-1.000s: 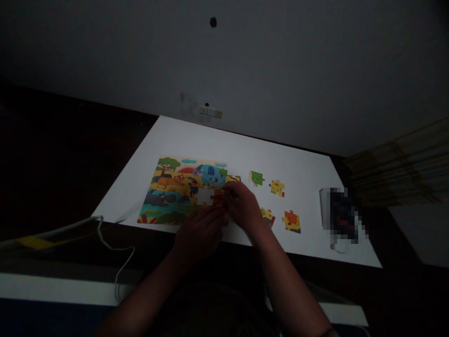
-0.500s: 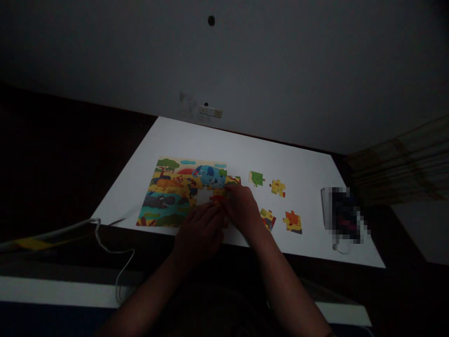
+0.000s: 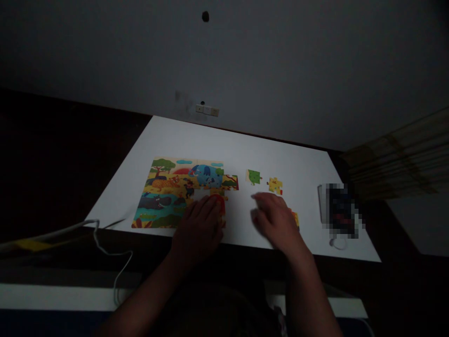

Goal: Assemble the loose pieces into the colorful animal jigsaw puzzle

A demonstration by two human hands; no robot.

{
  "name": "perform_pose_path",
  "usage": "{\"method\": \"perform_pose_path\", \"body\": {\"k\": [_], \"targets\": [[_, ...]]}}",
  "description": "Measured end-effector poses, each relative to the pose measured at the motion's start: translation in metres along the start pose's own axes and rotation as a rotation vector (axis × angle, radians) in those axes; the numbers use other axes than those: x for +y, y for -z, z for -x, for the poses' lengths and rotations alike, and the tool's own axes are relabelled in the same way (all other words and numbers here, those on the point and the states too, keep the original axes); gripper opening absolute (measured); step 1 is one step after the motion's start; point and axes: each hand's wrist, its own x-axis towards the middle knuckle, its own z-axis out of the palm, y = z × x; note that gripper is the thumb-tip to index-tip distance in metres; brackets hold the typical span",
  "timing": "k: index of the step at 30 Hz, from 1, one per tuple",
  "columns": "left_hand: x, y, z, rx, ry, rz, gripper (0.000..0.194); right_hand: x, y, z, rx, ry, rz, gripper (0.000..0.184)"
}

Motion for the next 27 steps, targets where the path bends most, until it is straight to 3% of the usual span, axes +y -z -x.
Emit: {"method": "perform_pose_path", "body": {"k": [4, 10, 21, 27], "targets": [[0.001, 0.002, -0.001, -0.04, 0.018, -0.026, 0.058, 0.022, 0.01, 0.026, -0.066, -0.009, 0.054, 0.049], [0.001, 0.005, -0.003, -0.047, 0.004, -0.014, 0.054, 0.027, 0.005, 0.036, -0.047, -0.032, 0.006, 0.046], [-0.001, 0.002, -0.002, -0.039, 0.001, -0.038, 0.056, 0.009, 0.006, 0.022, -0.078, 0.0, -0.23, 0.041], [0.0, 0.004, -0.003, -0.032, -0.002, -0.028, 0.056, -0.002, -0.024, -0.014, 0.022, 0.036, -0.319, 0.04]]}}
